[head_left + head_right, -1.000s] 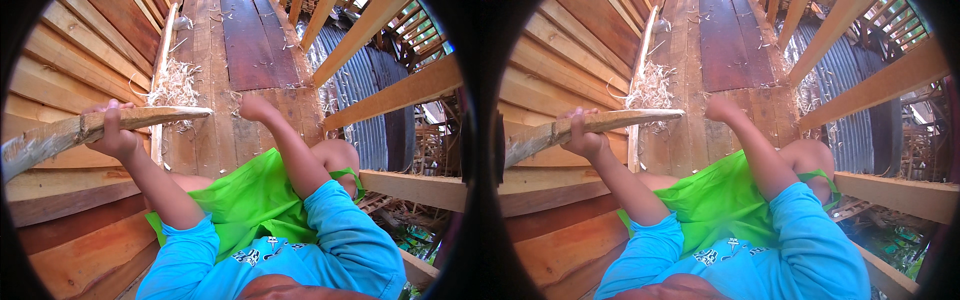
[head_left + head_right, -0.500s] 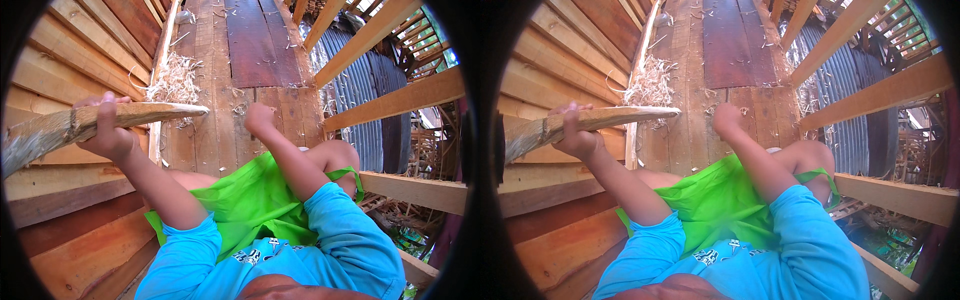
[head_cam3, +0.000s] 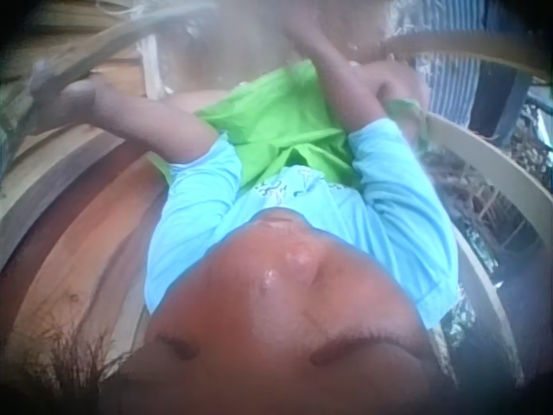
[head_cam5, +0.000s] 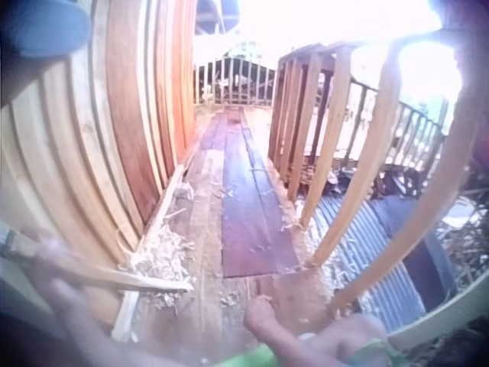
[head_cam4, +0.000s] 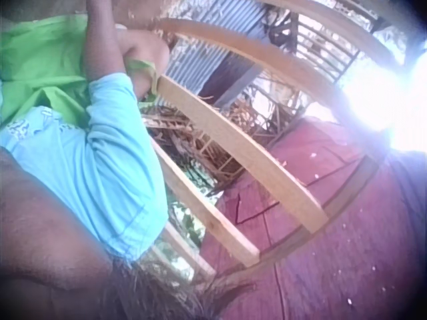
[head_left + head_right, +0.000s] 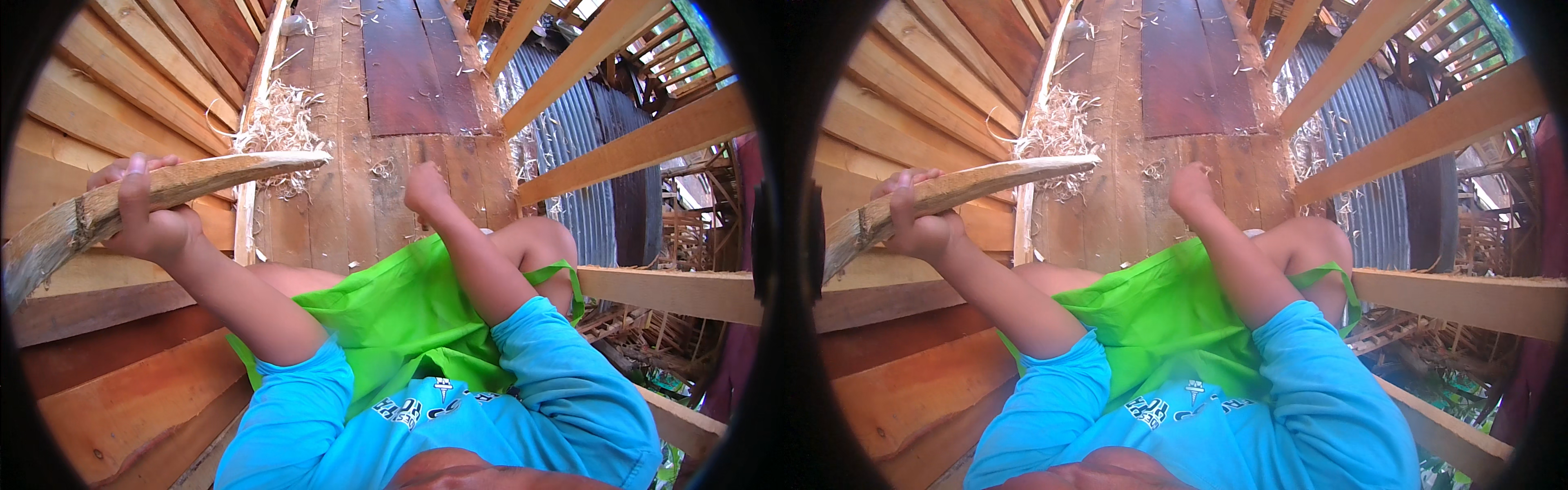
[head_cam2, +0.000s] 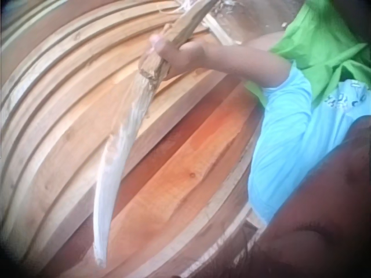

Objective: The person carves a long piece of wood using a knife, removing bark and shaping the surface. Wood shavings accumulate on the floor as the person continues to shave and smooth the wood.

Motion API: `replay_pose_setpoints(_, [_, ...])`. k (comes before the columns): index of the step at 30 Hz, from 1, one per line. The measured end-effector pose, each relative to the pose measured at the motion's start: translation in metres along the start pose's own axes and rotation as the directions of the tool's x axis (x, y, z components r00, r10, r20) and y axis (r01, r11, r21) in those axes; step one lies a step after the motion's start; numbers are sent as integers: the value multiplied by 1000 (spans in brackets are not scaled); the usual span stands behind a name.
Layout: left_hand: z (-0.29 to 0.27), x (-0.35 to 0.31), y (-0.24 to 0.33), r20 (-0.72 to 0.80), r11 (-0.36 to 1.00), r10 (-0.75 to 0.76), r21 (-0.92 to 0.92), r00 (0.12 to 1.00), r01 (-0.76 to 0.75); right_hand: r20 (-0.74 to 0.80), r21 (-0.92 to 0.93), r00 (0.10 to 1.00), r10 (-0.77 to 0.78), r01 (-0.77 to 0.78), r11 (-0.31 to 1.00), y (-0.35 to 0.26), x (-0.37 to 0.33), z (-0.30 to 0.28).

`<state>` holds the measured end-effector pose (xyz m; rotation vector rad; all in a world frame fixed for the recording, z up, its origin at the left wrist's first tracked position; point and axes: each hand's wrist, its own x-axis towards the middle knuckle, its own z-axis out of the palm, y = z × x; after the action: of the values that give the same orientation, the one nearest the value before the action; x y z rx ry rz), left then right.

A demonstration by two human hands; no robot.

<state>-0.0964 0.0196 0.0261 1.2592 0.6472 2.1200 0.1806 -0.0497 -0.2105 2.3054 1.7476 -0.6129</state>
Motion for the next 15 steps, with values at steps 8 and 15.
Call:
replay_pose_setpoints(8, [-2, 3, 4, -23, 997, -36, -62, 999, 35, 383, 225, 909, -165, 81, 971, 2, -18, -12])
replay_pose_setpoints(15, [-5, 5, 12, -55, 998, -29, -65, 998, 25, 69, 496, 988, 137, -153, 855, -11, -14, 6])
